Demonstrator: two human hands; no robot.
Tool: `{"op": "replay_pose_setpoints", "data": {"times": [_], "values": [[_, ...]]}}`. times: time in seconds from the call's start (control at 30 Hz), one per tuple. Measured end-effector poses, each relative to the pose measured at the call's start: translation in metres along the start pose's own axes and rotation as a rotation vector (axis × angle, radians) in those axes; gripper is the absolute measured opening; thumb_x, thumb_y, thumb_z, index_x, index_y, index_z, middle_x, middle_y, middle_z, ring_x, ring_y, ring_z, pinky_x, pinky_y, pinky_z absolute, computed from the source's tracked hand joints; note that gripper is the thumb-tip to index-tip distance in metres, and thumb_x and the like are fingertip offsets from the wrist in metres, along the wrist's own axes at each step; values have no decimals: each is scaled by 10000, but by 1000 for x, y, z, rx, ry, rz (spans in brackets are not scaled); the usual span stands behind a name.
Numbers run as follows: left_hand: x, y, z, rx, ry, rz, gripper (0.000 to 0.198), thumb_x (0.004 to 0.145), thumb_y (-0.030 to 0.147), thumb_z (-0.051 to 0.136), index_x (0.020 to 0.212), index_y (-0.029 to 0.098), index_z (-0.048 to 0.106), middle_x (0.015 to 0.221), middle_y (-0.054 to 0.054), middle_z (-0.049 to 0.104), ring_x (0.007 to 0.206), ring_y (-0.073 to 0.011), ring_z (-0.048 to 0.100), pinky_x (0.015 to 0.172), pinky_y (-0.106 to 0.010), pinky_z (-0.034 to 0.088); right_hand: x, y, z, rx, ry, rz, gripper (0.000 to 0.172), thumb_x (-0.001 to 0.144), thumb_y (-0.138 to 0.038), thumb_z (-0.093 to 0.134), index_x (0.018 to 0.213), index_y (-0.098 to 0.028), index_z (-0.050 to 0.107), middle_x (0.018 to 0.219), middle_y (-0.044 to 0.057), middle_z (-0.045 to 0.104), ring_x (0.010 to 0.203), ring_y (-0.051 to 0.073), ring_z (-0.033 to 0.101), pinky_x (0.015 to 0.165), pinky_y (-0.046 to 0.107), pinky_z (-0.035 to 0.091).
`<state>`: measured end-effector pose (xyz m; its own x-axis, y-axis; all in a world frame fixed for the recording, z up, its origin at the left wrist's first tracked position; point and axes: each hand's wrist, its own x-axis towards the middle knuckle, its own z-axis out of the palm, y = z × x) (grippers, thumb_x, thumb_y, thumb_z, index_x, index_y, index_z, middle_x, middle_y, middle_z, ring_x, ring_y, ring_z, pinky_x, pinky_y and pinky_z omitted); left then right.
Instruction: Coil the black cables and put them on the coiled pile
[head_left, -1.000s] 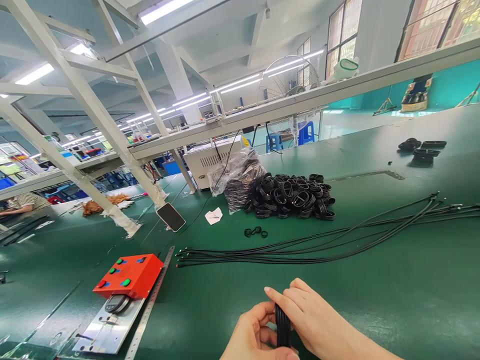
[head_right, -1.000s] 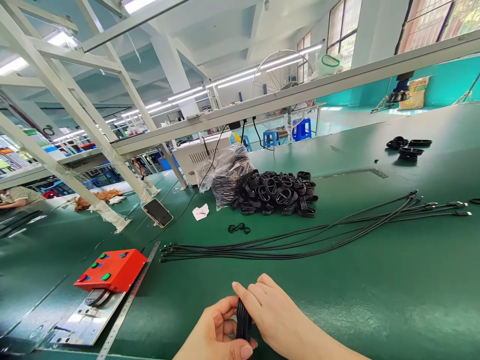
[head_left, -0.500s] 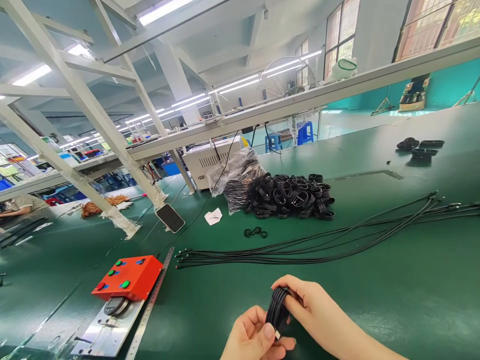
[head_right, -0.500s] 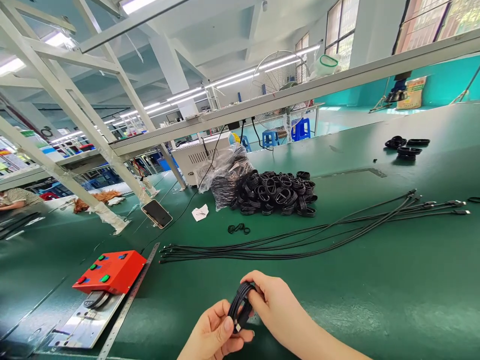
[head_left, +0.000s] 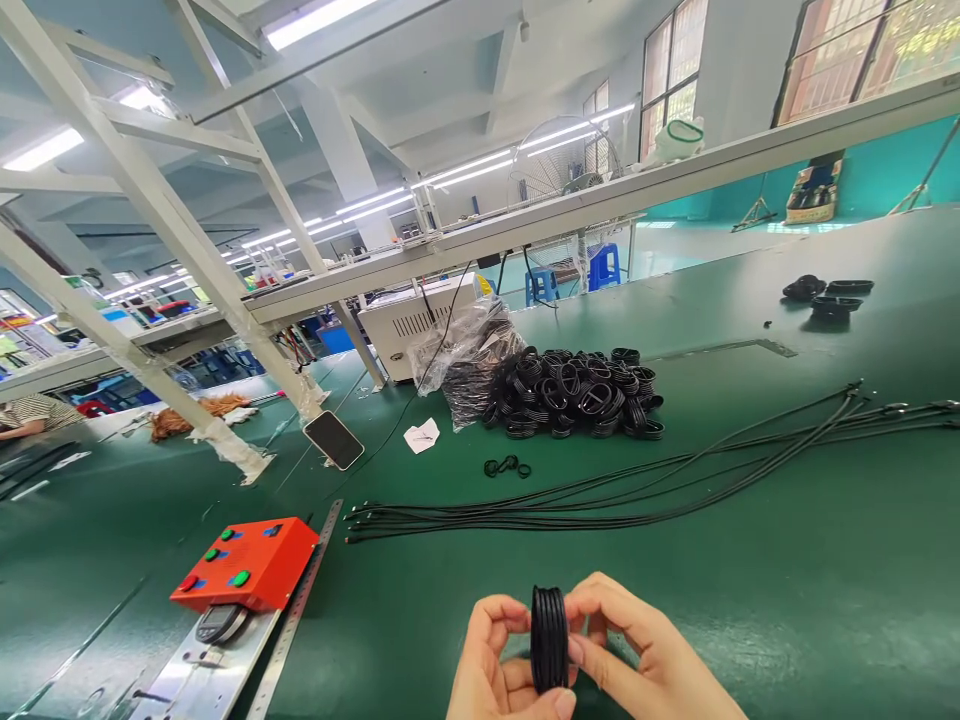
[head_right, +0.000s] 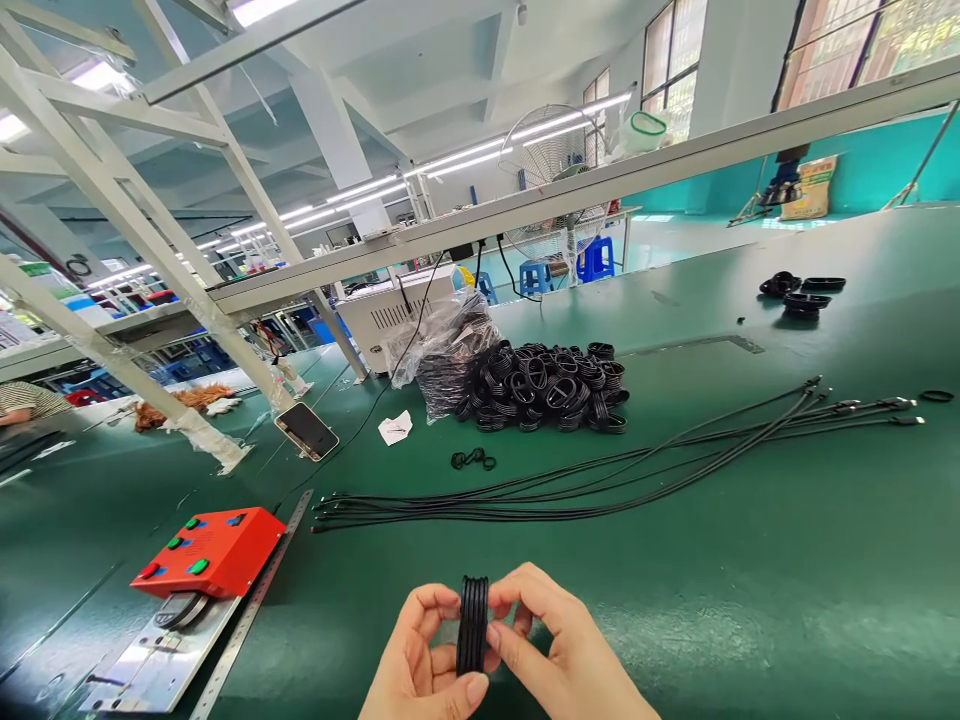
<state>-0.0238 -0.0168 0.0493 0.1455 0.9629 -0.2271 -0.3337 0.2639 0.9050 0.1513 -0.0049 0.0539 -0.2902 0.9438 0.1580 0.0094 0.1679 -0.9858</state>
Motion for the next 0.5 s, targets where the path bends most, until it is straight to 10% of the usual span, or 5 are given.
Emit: {"op": "replay_pose_setpoints", "data": {"times": [0.13,0.5], "values": [[2,3,-1,103,-144,-60,977,545,223,928,1386,337,445,969,-25,705,840,-202,723,867,-368,539,5,-3,-7,-64,-70,-25,103,848,-224,596,764,-230,656,819,16,588,773,184,572,685,288,451],[13,1,10,518,-117,-110,548,609,48,751,1131,209,700,881,-34,740,692,-139,624,715,-252,517,7,-25,-29,-94,-405,113,64,782,-163,612,776,-226,623,857,-12,426,782,152,448,684,263,406]]}}
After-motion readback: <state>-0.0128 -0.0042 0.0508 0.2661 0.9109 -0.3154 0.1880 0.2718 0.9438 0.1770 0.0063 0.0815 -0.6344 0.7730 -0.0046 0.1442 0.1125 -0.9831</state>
